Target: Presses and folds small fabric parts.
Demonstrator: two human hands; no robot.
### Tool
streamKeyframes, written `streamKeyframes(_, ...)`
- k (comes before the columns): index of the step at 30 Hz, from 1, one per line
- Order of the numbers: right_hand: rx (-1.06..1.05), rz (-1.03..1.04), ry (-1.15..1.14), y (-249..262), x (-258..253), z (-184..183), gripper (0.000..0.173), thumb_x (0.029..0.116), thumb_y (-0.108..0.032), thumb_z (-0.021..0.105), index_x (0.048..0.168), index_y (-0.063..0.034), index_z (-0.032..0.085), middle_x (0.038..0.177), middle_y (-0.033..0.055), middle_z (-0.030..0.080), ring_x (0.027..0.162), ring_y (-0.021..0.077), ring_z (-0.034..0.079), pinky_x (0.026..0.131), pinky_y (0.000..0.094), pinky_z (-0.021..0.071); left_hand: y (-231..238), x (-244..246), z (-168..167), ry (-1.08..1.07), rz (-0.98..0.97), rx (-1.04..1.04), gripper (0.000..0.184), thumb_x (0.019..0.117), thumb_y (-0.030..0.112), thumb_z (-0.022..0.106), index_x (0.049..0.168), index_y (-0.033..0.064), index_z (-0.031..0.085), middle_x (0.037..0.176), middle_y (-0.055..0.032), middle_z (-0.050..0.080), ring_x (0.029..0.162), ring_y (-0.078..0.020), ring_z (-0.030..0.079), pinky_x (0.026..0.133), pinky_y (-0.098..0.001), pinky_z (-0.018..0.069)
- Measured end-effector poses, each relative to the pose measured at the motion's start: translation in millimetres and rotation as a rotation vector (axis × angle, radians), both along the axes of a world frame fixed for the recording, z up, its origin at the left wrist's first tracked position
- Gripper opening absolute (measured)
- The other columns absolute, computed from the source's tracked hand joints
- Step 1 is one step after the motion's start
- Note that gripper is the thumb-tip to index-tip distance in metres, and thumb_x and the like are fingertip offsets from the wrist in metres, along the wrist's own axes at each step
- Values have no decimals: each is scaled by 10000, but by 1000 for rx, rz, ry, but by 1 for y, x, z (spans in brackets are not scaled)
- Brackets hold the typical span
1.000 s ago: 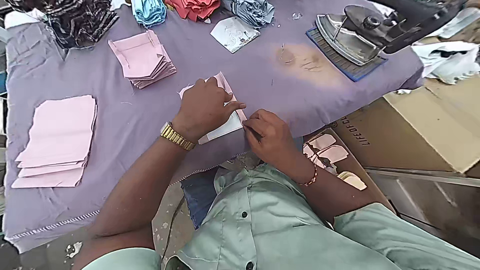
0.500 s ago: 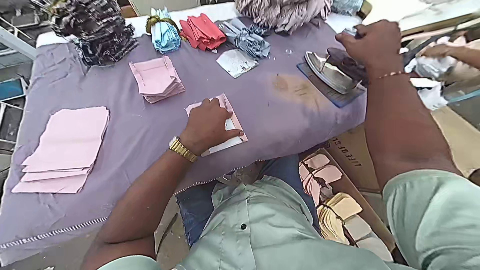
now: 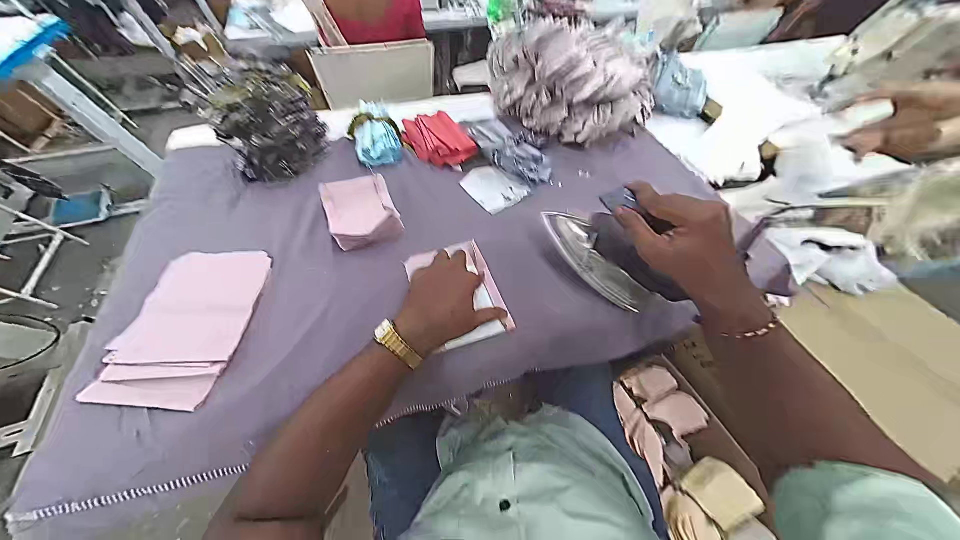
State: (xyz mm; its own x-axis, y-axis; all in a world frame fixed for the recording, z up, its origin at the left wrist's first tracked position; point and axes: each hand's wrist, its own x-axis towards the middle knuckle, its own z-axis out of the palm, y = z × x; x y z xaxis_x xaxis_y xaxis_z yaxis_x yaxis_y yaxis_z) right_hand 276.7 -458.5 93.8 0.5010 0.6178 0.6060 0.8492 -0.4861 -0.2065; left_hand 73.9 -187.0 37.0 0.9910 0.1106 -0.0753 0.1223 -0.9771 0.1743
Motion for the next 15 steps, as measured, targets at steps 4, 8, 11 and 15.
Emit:
streamKeyframes(4, -153, 121, 53, 37, -58, 1, 388, 1024, -399, 600, 1342, -205, 709, 850, 75, 703, 736, 232, 664, 639, 447, 540, 3, 1, -4, -63, 25, 33, 773, 793, 894, 514, 1202, 292, 774, 1123, -31, 675, 1073, -258, 625, 731, -480, 554)
streamKeyframes(8, -331, 54, -24, 78, -70, -10, 429, 1062, -451, 484, 1398, -250, 660, 784, 87, 629, 689, 286, 627, 569, 467, 490, 4, 0, -5, -92, 46, 48, 802, 754, 916, 535, 1035, 215, 804, 1076, -29, 684, 1037, -249, 639, 731, -474, 554)
streamKeyframes(11, -367, 28, 1, 106, -62, -10, 437, 1070, -453, 462, 1416, -247, 633, 825, 112, 638, 738, 314, 649, 600, 489, 509, 5, 0, -6, -127, 69, 49, 832, 720, 933, 547, 952, 172, 790, 1038, -32, 688, 993, -250, 650, 720, -470, 557)
streamKeyframes(15, -415, 122, 52, 107, -61, 0, 481, 1095, -474, 427, 1472, -220, 586, 887, 140, 647, 789, 332, 666, 641, 501, 542, 9, -1, -8, -158, 76, 64, 962, 661, 959, 569, 1110, 127, 744, 1021, -76, 688, 958, -280, 667, 735, -495, 566)
